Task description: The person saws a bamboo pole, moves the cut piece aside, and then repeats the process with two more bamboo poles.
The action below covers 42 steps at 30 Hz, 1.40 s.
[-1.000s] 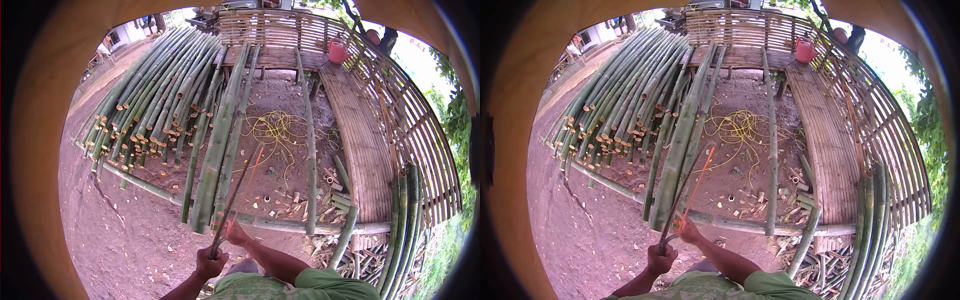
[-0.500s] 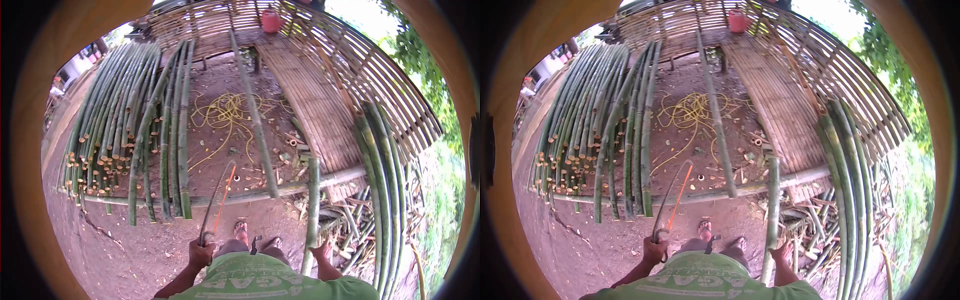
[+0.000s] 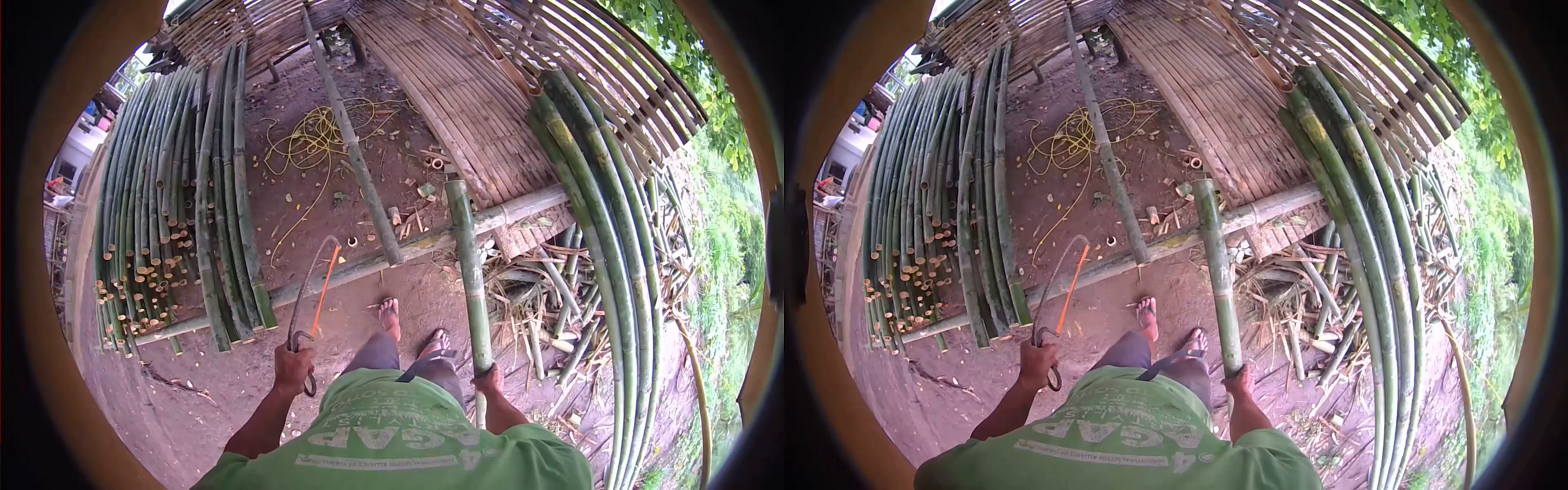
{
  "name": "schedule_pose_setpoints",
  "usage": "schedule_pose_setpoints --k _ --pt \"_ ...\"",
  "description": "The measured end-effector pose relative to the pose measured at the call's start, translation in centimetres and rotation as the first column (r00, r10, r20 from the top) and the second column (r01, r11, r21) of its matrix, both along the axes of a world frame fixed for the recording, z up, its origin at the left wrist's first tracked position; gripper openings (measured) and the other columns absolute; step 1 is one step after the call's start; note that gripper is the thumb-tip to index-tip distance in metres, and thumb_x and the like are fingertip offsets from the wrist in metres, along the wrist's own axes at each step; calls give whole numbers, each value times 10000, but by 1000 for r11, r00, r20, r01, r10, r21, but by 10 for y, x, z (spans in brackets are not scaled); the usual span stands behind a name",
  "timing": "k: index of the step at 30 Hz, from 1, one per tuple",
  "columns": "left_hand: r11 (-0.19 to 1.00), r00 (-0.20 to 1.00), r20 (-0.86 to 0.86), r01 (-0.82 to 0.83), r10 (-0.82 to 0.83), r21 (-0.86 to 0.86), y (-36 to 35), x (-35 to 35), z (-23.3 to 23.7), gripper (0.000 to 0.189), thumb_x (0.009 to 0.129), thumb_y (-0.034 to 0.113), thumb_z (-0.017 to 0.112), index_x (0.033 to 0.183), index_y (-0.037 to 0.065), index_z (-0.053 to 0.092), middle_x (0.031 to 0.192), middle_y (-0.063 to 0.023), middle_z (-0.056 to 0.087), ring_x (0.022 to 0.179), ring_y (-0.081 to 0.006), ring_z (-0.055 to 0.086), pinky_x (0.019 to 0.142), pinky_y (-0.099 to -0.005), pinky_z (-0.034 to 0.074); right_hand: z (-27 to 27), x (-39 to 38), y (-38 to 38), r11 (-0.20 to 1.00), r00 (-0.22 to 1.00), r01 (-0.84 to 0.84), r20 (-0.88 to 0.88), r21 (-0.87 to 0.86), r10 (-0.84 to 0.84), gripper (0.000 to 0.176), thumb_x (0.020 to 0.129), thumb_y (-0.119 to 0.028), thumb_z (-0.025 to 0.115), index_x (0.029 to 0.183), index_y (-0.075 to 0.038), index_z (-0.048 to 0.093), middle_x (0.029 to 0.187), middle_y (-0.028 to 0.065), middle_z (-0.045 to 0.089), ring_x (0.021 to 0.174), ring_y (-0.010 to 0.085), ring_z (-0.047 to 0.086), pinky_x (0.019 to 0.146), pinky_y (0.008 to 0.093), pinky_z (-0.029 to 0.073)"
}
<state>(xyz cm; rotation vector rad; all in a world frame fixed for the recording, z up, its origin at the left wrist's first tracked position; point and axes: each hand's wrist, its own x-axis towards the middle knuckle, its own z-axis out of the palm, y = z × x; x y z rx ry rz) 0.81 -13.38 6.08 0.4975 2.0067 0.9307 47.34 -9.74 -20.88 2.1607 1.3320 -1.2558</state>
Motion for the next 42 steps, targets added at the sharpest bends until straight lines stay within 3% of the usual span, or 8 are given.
schedule_pose_setpoints --k 11,14,16,19,21,27,30,42 --pt "985 986 87 -152 145 76 57 -23 -11 224 718 41 626 655 102 420 544 3 431 417 -115 449 396 -277 389 125 -183 252 932 987 -154 3 328 162 705 577 -389 819 1118 -51 518 1049 170 647 1037 323 612 867 418 490" --pt "987 991 43 -132 128 89 81 -38 -4 261 717 61 632 606 106 401 515 -1 426 417 -116 452 398 -281 385 151 -228 328 338 874 360 -441 869 205 693 609 -198 829 1203 -82 492 980 149 635 952 307 615 832 411 484" --pt "989 997 -4 -82 83 123 94 -52 2 285 719 75 634 575 106 391 496 -3 426 414 -115 454 400 -286 383 193 -220 322 182 930 281 -314 942 189 626 632 -173 809 1158 -36 500 974 130 607 914 305 591 835 410 474" --pt "993 992 -127 -13 28 115 102 -66 7 312 724 102 633 534 95 386 476 -12 448 412 -118 471 405 -292 385 87 -157 249 378 956 34 -141 925 258 1007 536 -388 872 1335 -12 388 1176 182 548 1069 363 533 939 443 422" --pt "994 978 -208 54 -34 91 94 -74 -3 299 730 115 630 535 80 406 480 -17 472 416 -118 483 411 -295 389 37 -118 173 835 970 -79 -151 545 191 1262 451 -478 889 1447 -68 232 1331 202 450 1224 394 436 1020 472 378" --pt "994 977 -189 84 -96 -72 92 -67 1 268 722 141 646 557 61 452 481 -23 499 424 -104 495 421 -292 391 -41 -90 165 936 991 136 -34 326 -132 1004 447 -373 922 1287 -100 446 1120 160 615 1054 328 592 912 417 476" --pt "989 978 -171 103 -121 -111 92 -69 -2 255 714 152 661 581 60 463 488 -18 492 432 -102 482 433 -293 387 -38 -77 182 962 1000 -23 15 273 20 775 495 -372 879 1131 -82 546 1028 160 655 959 329 632 851 417 503" --pt "999 980 -195 28 -34 -34 119 -113 -32 257 679 164 668 592 39 460 498 -39 462 471 -138 451 478 -339 384 134 -175 232 956 998 -8 -60 292 27 792 498 -341 807 1172 -5 565 1064 197 647 1014 341 622 903 416 489"
